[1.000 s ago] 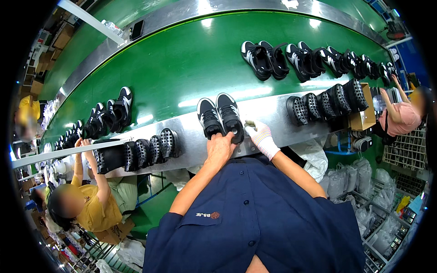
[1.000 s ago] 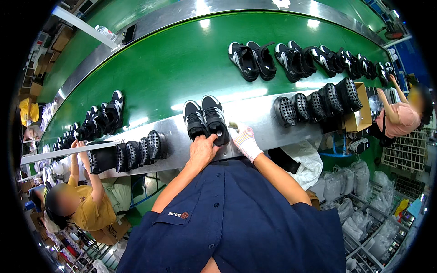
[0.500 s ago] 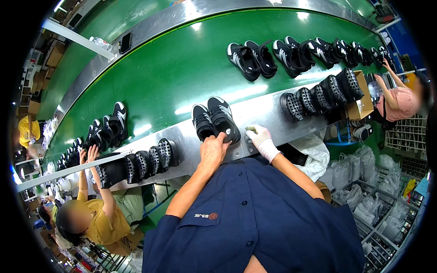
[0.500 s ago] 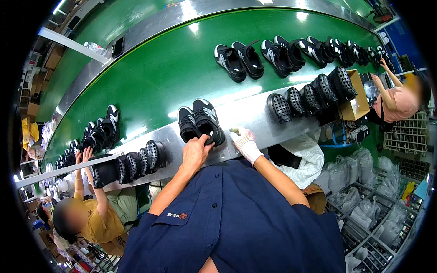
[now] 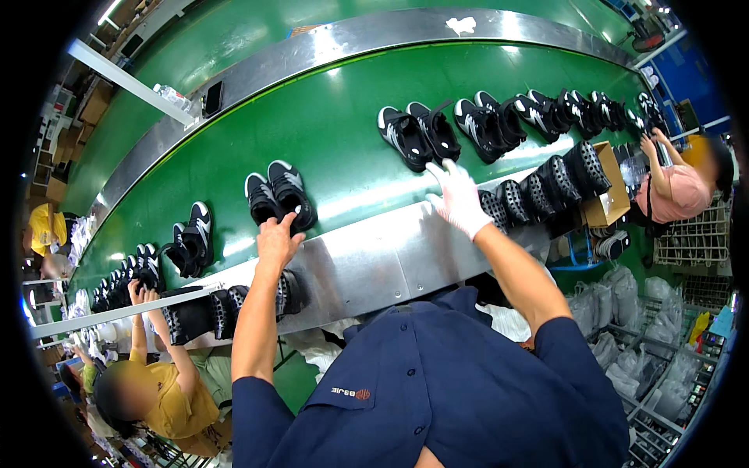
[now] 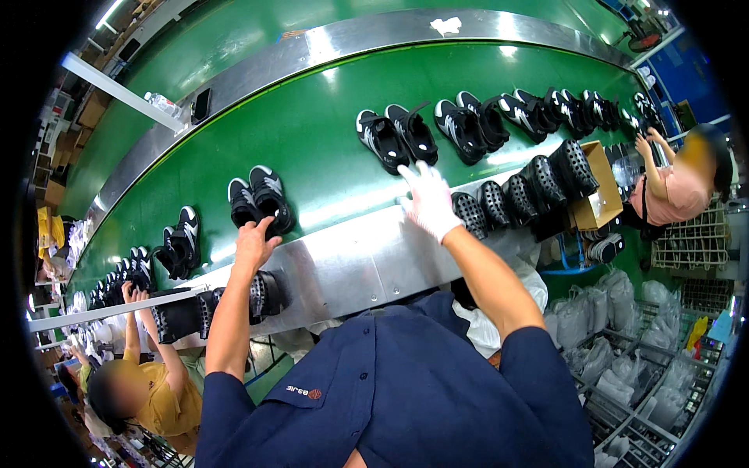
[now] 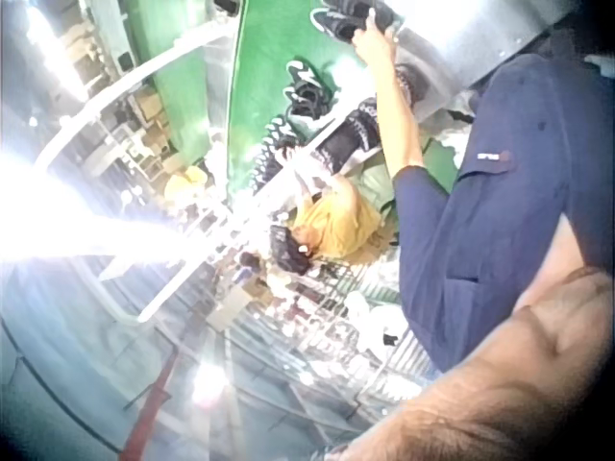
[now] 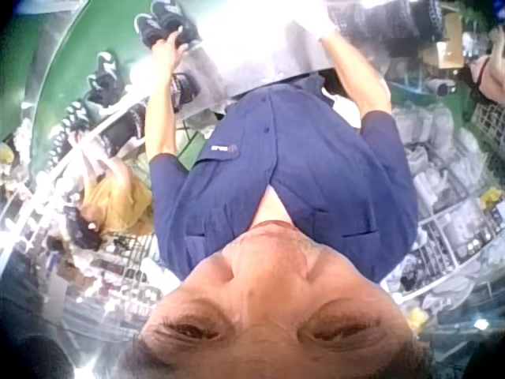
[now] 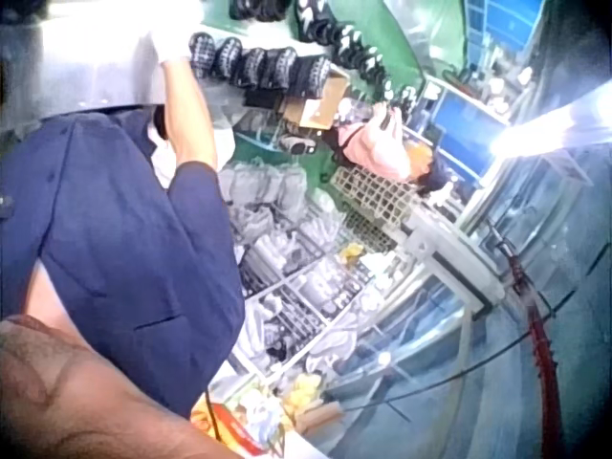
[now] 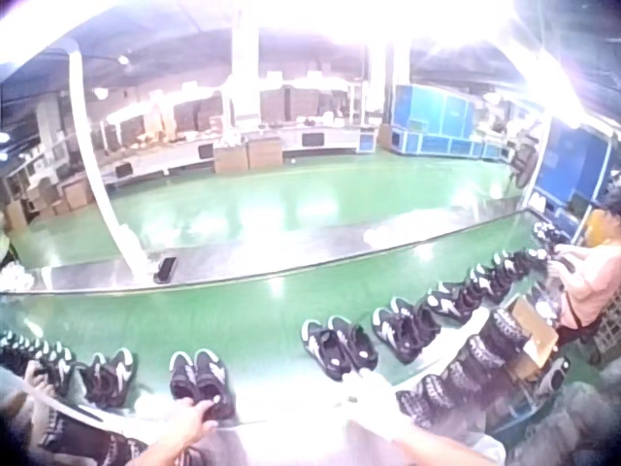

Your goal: The person picks up black shoes from a conveyor belt, examines the interior and exterior surfaces by hand, and places them back onto the belt or into a container.

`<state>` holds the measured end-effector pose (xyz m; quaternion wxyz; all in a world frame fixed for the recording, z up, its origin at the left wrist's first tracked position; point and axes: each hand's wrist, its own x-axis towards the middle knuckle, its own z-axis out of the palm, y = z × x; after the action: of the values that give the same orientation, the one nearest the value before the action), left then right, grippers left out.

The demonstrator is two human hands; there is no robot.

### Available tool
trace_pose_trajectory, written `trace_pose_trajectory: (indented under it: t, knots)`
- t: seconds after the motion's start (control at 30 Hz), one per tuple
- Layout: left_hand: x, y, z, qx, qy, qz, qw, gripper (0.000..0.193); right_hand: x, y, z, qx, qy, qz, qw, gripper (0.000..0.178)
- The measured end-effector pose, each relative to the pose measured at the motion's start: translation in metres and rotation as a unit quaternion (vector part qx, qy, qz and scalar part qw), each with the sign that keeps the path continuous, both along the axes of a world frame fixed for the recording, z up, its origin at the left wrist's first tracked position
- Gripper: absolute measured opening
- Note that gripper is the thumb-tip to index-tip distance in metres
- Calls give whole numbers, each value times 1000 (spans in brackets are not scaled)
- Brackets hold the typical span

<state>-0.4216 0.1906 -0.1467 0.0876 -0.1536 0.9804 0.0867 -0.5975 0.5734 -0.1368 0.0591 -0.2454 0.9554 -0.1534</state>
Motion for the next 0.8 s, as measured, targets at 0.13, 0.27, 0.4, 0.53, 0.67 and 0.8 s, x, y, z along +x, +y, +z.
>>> trace_pose_trajectory:
  t: [0.13, 0.27, 0.4, 0.53, 0.67, 0.8]
  knots:
    - [23, 19, 27, -3, 126, -24, 992, 55, -62, -16, 2, 156, 25, 42, 987, 67]
    - [75, 64, 22, 194, 120, 22, 973, 33, -94, -30, -27, 210, 11, 84, 974, 36]
    - [97, 106, 16, 243, 48, 42, 968, 26, -99, -47, -34, 160, 35, 134, 977, 26]
    - [90, 132, 14, 288, 82, 65, 952, 31, -13, -59, 3, 102, 7, 173, 980, 33]
    - [66, 142, -2, 323, 123, 85, 934, 54, 99, -55, 16, 94, -51, 198, 974, 26]
    - [43, 141, -18, 315, 85, 58, 944, 71, 152, -57, 1, 58, -34, 194, 979, 41]
